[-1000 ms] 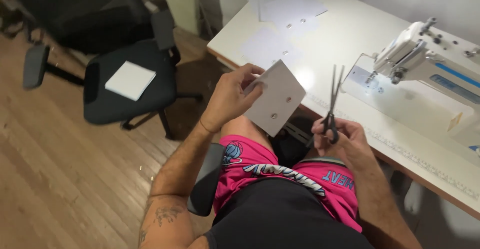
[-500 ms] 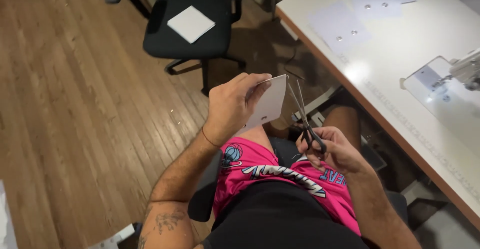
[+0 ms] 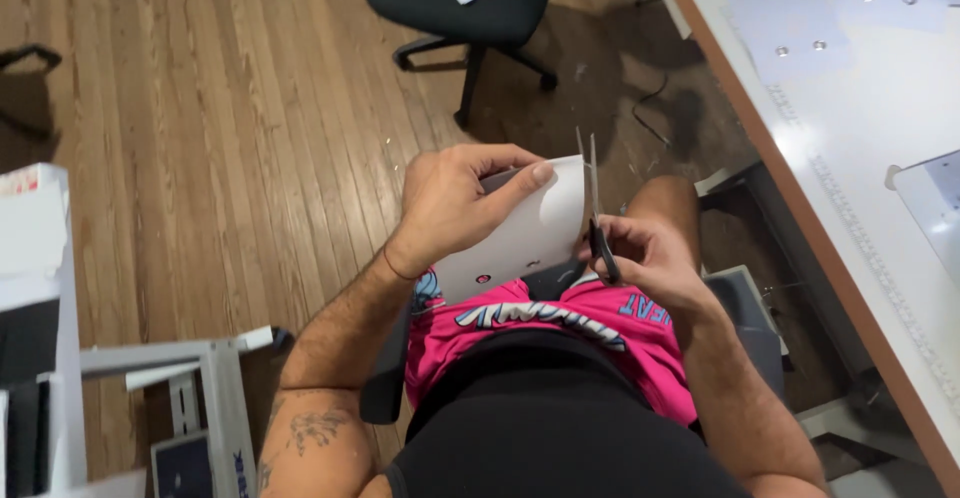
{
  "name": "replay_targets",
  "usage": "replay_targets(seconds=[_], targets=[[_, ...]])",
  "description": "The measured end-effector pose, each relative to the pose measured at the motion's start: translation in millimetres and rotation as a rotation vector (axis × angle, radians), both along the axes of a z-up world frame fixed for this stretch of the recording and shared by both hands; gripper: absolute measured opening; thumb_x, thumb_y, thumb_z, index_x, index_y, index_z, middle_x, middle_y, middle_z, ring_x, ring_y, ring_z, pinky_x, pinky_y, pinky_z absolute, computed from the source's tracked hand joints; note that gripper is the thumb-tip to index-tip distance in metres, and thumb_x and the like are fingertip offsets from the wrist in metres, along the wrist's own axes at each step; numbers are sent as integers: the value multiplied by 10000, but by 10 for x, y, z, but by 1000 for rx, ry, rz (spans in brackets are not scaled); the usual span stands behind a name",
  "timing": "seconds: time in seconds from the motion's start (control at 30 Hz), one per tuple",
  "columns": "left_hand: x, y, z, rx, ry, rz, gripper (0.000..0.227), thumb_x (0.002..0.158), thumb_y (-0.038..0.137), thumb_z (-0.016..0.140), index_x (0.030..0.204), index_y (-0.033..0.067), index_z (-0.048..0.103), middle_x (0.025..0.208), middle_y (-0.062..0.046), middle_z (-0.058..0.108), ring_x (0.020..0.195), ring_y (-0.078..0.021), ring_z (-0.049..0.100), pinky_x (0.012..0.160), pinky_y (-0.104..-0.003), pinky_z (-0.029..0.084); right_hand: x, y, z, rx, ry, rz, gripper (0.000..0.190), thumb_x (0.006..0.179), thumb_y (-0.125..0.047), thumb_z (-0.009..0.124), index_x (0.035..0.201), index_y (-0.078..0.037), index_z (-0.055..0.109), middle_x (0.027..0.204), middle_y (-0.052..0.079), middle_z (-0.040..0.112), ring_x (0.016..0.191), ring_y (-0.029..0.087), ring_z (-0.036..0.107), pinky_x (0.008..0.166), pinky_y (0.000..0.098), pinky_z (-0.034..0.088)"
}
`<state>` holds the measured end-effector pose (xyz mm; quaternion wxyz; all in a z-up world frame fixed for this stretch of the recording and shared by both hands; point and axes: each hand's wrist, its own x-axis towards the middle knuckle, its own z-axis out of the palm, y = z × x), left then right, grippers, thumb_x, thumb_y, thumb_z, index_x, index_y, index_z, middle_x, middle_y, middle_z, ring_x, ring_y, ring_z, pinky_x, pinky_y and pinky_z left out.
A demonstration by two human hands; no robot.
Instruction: Trimming and organizing small leather pieces with grommets using scissors at a sewing station
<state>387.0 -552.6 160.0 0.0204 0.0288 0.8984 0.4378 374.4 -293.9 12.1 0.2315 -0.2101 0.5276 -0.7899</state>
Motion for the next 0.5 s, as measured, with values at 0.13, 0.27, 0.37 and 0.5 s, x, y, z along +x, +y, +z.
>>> replay_targets(seconds=[0.13,0.27,0.37,0.5], targets=[[262,26,121,-94,69,73,218,932,514,643,1011,392,805,686,11,765,783,-319,765,748,-359,606,12,-54,-178,-17,7,60,246,839,-65,803,916,107,644,655,132,589,488,126,548,394,198,442],[336,70,-66,22,22,129,227,936,529,643,1010,379,796,727,21,783,814,-271,785,754,-329,589,-4,-156,-188,-70,-29,97,215,866,-26,780,963,91,628,686,116,569,509,105,504,414,202,435],[385,80,-190,27,0,154,220,944,531,637,1021,393,790,748,24,787,837,-294,777,780,-342,582,-3,-203,-289,-103,-52,94,187,876,3,761,977,70,619,709,113,561,513,107,508,425,206,440],[478,64,-178,27,-15,182,209,941,512,650,1028,387,793,739,1,786,852,-328,773,778,-377,586,0,-274,-331,-130,-70,99,210,875,23,748,1005,100,603,705,133,559,515,116,509,427,216,442]])
